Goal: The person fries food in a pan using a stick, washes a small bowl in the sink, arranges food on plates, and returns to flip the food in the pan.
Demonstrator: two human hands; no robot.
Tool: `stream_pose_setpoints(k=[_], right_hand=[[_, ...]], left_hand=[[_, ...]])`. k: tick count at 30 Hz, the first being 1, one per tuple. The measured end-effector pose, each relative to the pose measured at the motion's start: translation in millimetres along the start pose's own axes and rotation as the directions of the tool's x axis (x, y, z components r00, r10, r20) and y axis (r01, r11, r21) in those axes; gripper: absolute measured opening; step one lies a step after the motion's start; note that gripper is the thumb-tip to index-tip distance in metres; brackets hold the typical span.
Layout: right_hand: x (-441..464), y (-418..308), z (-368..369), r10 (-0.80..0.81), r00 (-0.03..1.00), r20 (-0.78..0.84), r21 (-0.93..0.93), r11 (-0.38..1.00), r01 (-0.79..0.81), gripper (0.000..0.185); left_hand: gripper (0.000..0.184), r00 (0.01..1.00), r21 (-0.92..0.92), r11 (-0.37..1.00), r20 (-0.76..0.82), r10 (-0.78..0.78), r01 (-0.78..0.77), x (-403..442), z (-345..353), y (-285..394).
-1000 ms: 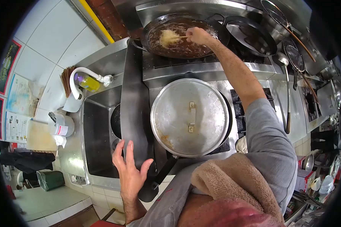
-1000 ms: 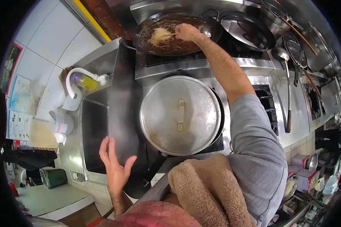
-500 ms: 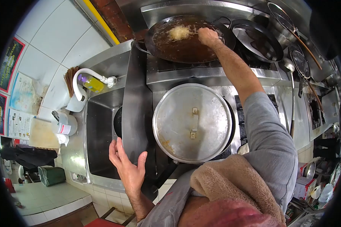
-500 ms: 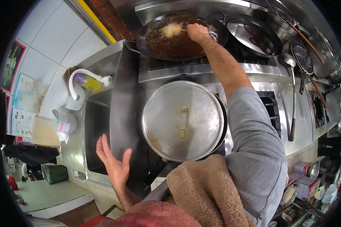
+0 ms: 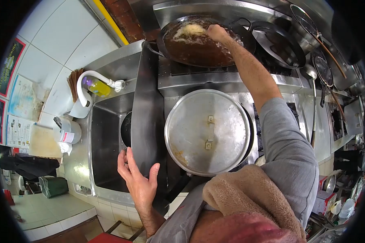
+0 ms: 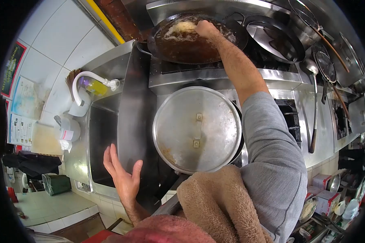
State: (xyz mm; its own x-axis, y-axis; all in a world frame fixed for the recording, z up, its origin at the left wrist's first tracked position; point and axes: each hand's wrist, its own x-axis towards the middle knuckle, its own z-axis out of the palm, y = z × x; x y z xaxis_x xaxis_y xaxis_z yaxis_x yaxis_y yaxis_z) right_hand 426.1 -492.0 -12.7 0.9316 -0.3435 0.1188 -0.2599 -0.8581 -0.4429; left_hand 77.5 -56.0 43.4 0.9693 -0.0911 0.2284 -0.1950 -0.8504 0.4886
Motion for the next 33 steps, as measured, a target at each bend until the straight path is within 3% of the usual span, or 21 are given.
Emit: stream_pose_setpoints(k=[4, 6, 8, 10, 17, 28, 33], right_hand=[[-11, 3, -12, 0.014, 1.000, 0.022, 0.065, 0.998, -0.015, 0.032], [-18, 0, -19, 0.036, 0.992, -0.124, -0.019, 0.999, -0.038, 0.031], [-25, 4, -28, 0.085, 0.994, -0.061, -0.014, 0.996, -0.086, 0.032], [-30, 10, -33, -0.027, 0.985, -0.169, -0.247, 0.969, -0.016, 0.033], [-36, 32, -60, -0.143, 0.980, -0.137, -0.436, 0.897, 0.070, 0.029], [-52, 88, -95, -0.145, 0.968, -0.205, -0.516, 0.857, 0.019, 0.024], [-61, 100, -117, -0.147, 0.977, -0.154, -0.603, 0.798, 0.025, 0.021]], left_hand=[[0.077, 1.000, -0.001, 1.000, 0.000, 0.001, -0.001, 0, 0, 0], [0.077, 1.000, -0.002, 1.000, -0.003, 0.002, -0.002, 1, 0, 1], [0.077, 1.000, 0.009, 1.000, -0.006, 0.002, -0.001, 1, 0, 2], [0.078, 1.000, 0.010, 1.000, -0.004, 0.007, -0.007, 1, 0, 1], [0.078, 1.000, 0.008, 1.000, -0.012, 0.023, -0.023, 1, 1, 1], [0.077, 0.997, 0.040, 0.997, -0.028, 0.066, -0.065, -1, 3, -1], [0.076, 0.993, 0.073, 0.992, -0.040, 0.108, -0.105, 0, 4, -1]])
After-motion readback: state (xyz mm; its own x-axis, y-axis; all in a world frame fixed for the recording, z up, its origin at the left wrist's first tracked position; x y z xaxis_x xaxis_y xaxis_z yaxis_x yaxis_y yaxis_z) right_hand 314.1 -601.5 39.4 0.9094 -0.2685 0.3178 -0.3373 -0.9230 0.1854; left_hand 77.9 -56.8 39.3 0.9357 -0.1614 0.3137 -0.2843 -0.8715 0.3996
